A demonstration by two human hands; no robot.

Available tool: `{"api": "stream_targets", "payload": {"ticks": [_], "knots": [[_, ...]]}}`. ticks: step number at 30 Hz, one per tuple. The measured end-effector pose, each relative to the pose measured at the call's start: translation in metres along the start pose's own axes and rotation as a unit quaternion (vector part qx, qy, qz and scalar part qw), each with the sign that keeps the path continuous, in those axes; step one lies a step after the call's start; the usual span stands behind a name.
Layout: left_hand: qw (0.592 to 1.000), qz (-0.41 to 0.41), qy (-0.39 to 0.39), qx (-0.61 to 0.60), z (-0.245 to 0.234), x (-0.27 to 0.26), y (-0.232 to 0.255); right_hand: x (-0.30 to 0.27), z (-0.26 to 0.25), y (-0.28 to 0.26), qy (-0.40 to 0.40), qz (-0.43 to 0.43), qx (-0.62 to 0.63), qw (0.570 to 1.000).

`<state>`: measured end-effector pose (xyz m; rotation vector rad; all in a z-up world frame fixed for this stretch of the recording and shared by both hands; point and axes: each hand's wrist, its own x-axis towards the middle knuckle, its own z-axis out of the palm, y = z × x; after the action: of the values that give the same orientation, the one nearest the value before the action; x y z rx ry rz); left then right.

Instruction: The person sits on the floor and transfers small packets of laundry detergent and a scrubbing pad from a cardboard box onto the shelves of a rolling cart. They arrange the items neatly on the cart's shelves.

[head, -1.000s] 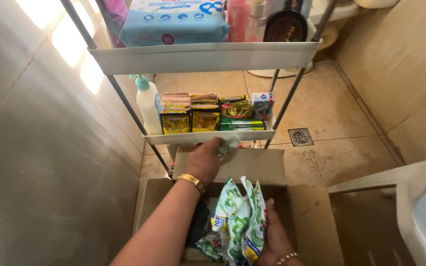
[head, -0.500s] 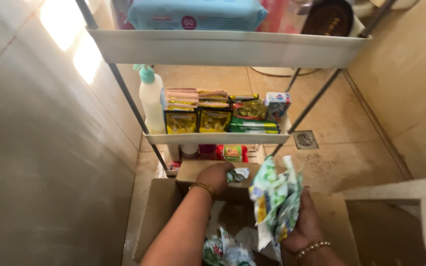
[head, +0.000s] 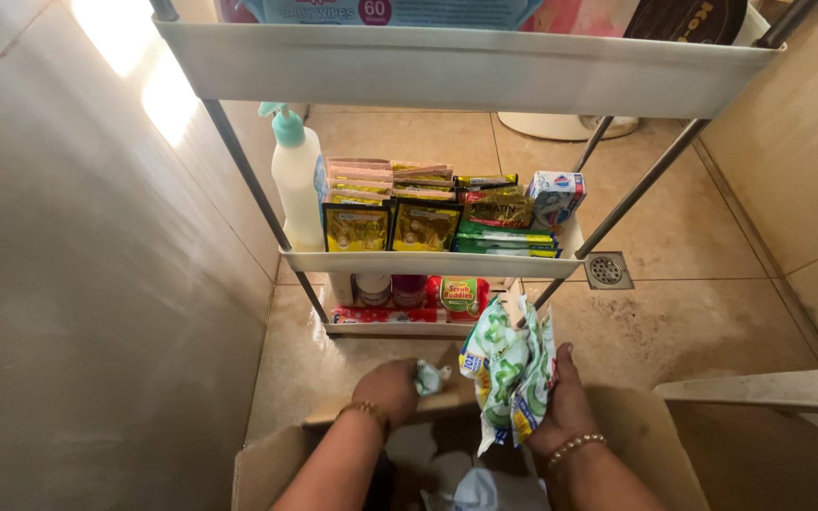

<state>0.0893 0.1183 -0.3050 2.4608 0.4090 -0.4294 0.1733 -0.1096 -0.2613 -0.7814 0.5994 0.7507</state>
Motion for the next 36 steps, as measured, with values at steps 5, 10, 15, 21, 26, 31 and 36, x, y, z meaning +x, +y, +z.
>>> {"api": "stream_targets", "payload": {"ticks": [5,10,15,21,26,31,36], "knots": [[1.0,0.009,0.001,0.008,0.01,-0.012,0.0,0.001,-0.003,0.013,0.006,-0.001,0.01,1.0],[0.998,0.017,0.045,-0.032,0.012,-0.007,-0.004,0.003,-0.003,0.015,0.026,0.005,0.014,1.0],[0.993,-0.021,0.063,-0.094,0.018,0.002,-0.011,0.012,-0.001,0.013,0.019,-0.01,0.015,1.0],[0.989,-0.004,0.087,-0.122,0.024,0.012,-0.02,0.017,0.002,0.012,0.022,-0.007,0.017,1.0],[0.988,-0.023,0.077,-0.131,0.028,0.019,-0.025,0.021,0.003,0.014,0.011,-0.01,0.005,1.0],[0.985,-0.036,0.09,-0.14,0.028,0.024,-0.026,0.028,0.003,0.014,-0.027,-0.021,0.018,0.999],[0.975,-0.01,0.117,-0.191,0.031,0.027,-0.032,0.032,-0.002,0.014,-0.024,-0.007,0.017,1.0]]}}
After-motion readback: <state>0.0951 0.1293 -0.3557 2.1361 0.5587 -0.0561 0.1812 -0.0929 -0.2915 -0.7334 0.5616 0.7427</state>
